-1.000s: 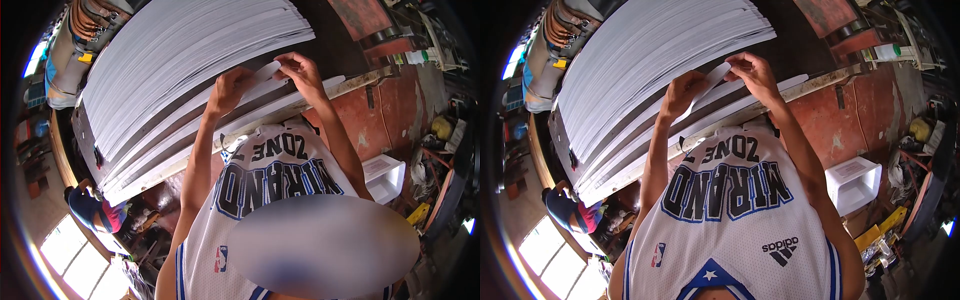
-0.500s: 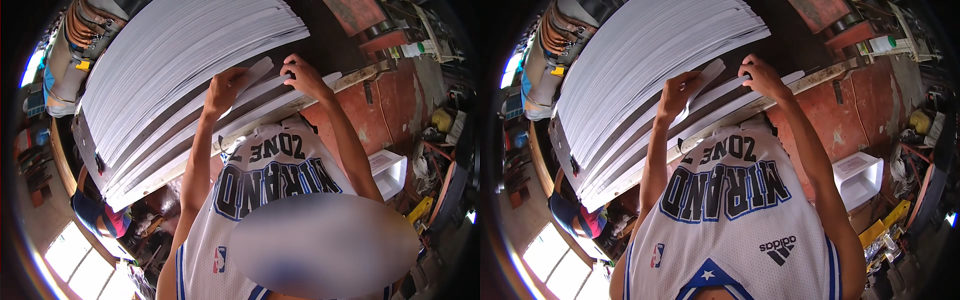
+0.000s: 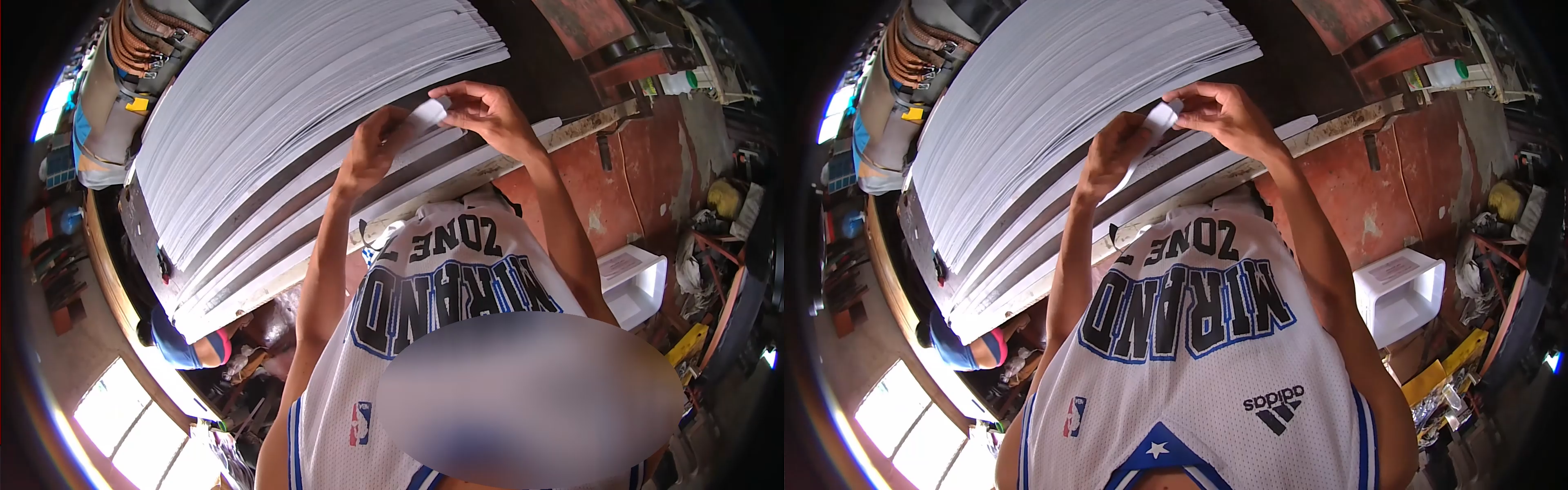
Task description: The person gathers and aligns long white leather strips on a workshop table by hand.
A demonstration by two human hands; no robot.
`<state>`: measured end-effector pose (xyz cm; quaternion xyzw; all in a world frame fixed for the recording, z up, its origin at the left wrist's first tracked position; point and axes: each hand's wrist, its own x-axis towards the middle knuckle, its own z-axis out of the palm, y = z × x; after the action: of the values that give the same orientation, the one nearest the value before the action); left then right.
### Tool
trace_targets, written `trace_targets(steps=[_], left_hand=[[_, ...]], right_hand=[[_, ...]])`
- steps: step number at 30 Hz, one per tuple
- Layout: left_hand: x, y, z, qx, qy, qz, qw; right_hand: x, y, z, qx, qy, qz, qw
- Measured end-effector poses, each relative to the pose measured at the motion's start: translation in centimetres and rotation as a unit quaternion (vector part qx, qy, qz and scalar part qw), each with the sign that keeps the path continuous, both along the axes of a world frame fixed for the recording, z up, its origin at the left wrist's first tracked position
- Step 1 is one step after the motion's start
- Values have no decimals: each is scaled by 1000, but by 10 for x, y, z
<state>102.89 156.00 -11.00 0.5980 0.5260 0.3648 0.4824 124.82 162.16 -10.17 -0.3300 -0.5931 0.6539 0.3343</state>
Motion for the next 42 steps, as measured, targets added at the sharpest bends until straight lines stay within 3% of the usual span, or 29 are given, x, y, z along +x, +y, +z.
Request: trace_targets(steps=[4,6,8,10,13,17,19,23,25,29,32,34,36,37,38,40,42], left_hand=[[-8,-3,-1,-20,-70,40,997],[-11,-6,6,-20,-81,51,995],[-13,-6,12,-18,-95,61,993],[-16,-7,14,-18,-112,73,991],[-21,-5,10,-10,-106,75,992],[-26,-8,11,-8,-111,85,990],[-26,-9,8,-5,-117,90,989],[-26,-10,10,-6,-127,93,988],[-26,-10,11,-3,-123,89,988],[-25,-11,13,-2,-114,89,989],[-25,-12,16,-12,-117,84,989],[-24,-13,19,-15,-129,84,988],[-25,-14,19,-21,-140,85,986],[-26,-13,17,-19,-152,79,985],[-27,-13,16,-18,-163,71,984],[-26,-11,19,-16,-165,65,984],[-24,-10,22,-9,-169,59,984]], right_hand=[[0,-1,-11,15,-4,4,1000],[9,3,-38,149,-222,28,963],[10,-2,-53,242,-337,45,909],[6,-5,-73,364,-318,35,875],[-3,-7,-79,439,-316,43,840],[-11,-10,-70,463,-314,56,827],[-13,-12,-69,377,-296,61,876],[-26,-22,-64,322,-332,48,885],[-29,-20,-65,330,-337,123,873],[-34,-12,-59,285,-368,168,869],[-27,-6,-54,310,-348,146,872],[-23,-9,-40,258,-208,9,943],[-25,-11,-24,194,-169,-10,966],[-30,-13,-17,89,-21,-40,995],[-35,-16,-9,-20,128,-69,989],[-47,-19,2,-36,160,-77,984],[-56,-15,4,26,170,-54,984]])
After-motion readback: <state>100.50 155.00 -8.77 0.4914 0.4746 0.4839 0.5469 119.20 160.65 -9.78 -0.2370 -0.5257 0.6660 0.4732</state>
